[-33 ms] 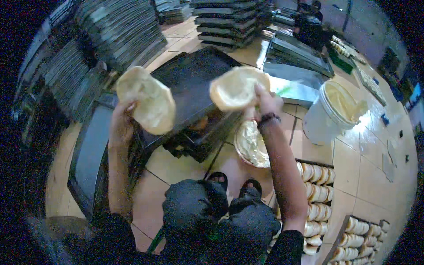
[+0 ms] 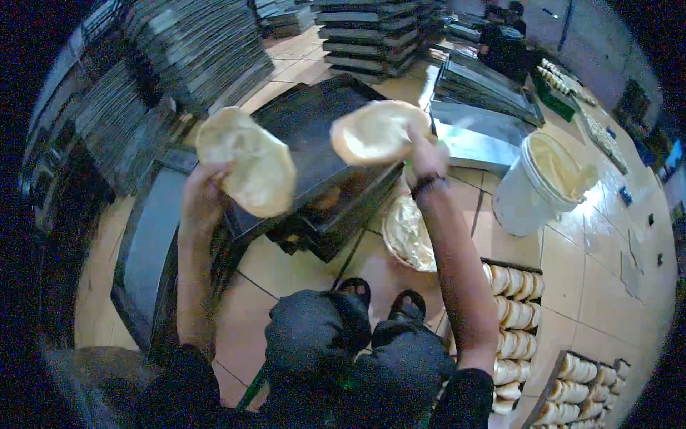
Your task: The person spreads a white cream-like substance onto the inside of sliced bread rolls using a green spatula, handling one roll at a time from a tray. The person periodically moves trays of rolls around on the floor and picks up new unsliced bread rolls from a separate tray to continue the process.
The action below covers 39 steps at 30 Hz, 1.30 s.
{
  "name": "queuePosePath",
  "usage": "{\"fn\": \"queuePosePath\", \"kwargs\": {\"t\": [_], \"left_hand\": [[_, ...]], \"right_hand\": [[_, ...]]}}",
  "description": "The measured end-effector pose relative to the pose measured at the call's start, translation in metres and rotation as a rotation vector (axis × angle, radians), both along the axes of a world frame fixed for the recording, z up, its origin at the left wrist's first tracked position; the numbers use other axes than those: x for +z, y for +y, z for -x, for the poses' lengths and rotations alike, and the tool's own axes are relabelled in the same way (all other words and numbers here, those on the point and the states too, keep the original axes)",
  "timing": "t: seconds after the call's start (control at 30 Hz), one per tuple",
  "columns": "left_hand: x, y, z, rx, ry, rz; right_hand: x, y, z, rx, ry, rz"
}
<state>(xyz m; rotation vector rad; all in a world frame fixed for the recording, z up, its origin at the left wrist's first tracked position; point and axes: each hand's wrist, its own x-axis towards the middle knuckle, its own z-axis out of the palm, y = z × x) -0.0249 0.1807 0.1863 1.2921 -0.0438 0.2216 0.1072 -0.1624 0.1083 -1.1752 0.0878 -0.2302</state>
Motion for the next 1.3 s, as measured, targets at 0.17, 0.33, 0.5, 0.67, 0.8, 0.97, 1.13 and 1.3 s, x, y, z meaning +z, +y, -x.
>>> {"fn": "queuePosePath", "kwargs": {"t": [0.17,0.33,0.5,0.67,0.8,0.97,1.13,1.3], "left_hand": [[0.003,-0.023,0.005,-0.117,-0.017,-0.102],[-0.012,-0.060,0.001,-0.285,0.056,-0.070],[-0.023,-0.106,0.006,-0.596,0.177,0.075],[-0.059,-0.124,-0.005,-0.714,0.353,0.276],[-0.075,-0.136,0.000,-0.688,0.498,0.661],[-0.084,-0.144,0.006,-0.700,0.355,0.528],[-0.117,-0.090,0.003,-0.389,0.298,0.143],[-0.152,-0.084,0.002,-0.385,0.419,0.866]], "right_hand": [[0.043,0.059,0.008,-0.191,0.013,0.458],[0.052,0.056,0.111,0.365,-0.059,0.515],[0.026,0.016,0.148,0.357,-0.002,0.319],[0.001,-0.019,0.160,0.363,0.228,-0.092],[-0.014,-0.028,0.160,0.469,0.218,-0.196],[-0.024,-0.033,0.165,0.502,0.199,-0.258],[-0.041,-0.077,0.140,0.244,0.160,0.465],[-0.117,-0.154,0.123,0.084,0.144,1.486]]}}
